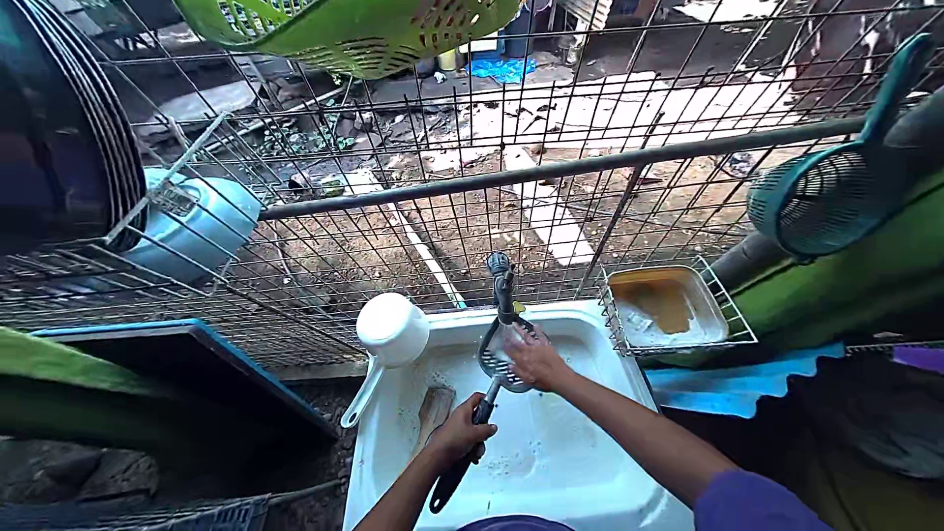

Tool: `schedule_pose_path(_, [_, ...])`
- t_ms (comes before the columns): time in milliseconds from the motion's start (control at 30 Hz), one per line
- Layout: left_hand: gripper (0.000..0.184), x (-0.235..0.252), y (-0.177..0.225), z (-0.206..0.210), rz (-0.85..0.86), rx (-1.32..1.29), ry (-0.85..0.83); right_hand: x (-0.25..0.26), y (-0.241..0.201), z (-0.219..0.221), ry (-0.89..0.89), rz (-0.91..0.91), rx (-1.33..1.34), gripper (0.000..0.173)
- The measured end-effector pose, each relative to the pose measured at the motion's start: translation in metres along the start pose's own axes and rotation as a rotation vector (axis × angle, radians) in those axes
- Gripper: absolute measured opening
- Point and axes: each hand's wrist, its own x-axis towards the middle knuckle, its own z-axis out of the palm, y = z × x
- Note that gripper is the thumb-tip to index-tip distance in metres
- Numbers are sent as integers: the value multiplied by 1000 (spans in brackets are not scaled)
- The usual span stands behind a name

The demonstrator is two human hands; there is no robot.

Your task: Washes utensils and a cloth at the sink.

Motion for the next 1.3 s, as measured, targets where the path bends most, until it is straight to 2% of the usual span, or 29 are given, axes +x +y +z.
schedule_pose_path(67, [53, 3, 6, 6, 5, -11, -47, 8, 8, -11, 55, 145, -82, 70])
schedule_pose_path(100, [51, 6, 11, 9, 17, -37, -54, 14, 2, -14, 103, 202, -28, 70])
schedule_pose_path(167, [42, 14, 18, 11, 43, -123, -39, 25, -20, -13, 193, 235, 240, 57])
schedule_pose_path(267, [40, 23, 25, 1, 30, -196, 34, 16, -56, -14, 168, 168, 583, 44])
schedule_pose_path(300, [39, 25, 27, -4, 22, -186, 47, 5, -67, -13, 190, 122, 587, 41])
schedule_pose_path(333, [31, 26, 30, -7, 18, -174, 50, -5, -76, -9, 251, 53, 544, 37])
schedule_pose_path(400, [10, 25, 34, -5, 19, -173, 29, -15, -81, 12, 509, -102, 379, 28])
schedule_pose_path(467, [17, 24, 37, 2, 34, -196, -29, -2, -65, 24, 767, -150, 198, 29])
schedule_pose_path(500, [26, 26, 38, 6, 47, -210, -37, 3, -60, 17, 750, -75, 180, 33])
schedule_pose_path(533, [34, 29, 38, 10, 56, -225, -30, 7, -61, 4, 631, 55, 201, 34])
schedule_pose_path(600, [44, 32, 40, 10, 63, -236, -8, 16, -69, -33, 267, 343, 319, 37])
schedule_pose_path(633, [46, 34, 42, 9, 58, -231, -8, 20, -71, -44, 175, 442, 369, 40])
schedule_pose_path(667, [45, 35, 44, 8, 52, -231, -12, 22, -74, -46, 169, 496, 405, 41])
schedule_pose_path(700, [39, 34, 46, 6, 48, -241, -5, 18, -80, -38, 247, 484, 440, 41])
schedule_pose_path(767, [12, 30, 51, 0, 63, -264, 29, 4, -94, -6, 524, 285, 557, 38])
schedule_pose_path(833, [12, 26, 49, 0, 97, -310, 11, -8, -88, 23, 652, 86, 634, 37])
schedule_pose_path(900, [20, 24, 47, 6, 92, -310, -13, -12, -68, 38, 649, 20, 568, 42])
schedule_pose_path(967, [28, 25, 51, 7, 84, -265, 8, -10, -65, 31, 602, 89, 494, 42])
schedule_pose_path(1033, [26, 26, 55, 4, 74, -239, 5, -9, -77, 19, 603, 170, 561, 38])
schedule_pose_path(1100, [17, 23, 57, 7, 68, -275, -13, -18, -96, 18, 712, 193, 818, 33])
schedule_pose_path(1167, [20, 19, 59, 15, 113, -333, 22, -39, -117, 21, 774, 241, 1053, 39])
schedule_pose_path(1233, [33, 22, 54, 21, 172, -310, 77, -60, -129, 24, 654, 349, 1248, 50])
schedule_pose_path(1300, [40, 28, 49, 24, 191, -145, 97, -62, -126, 25, 544, 558, 1394, 46])
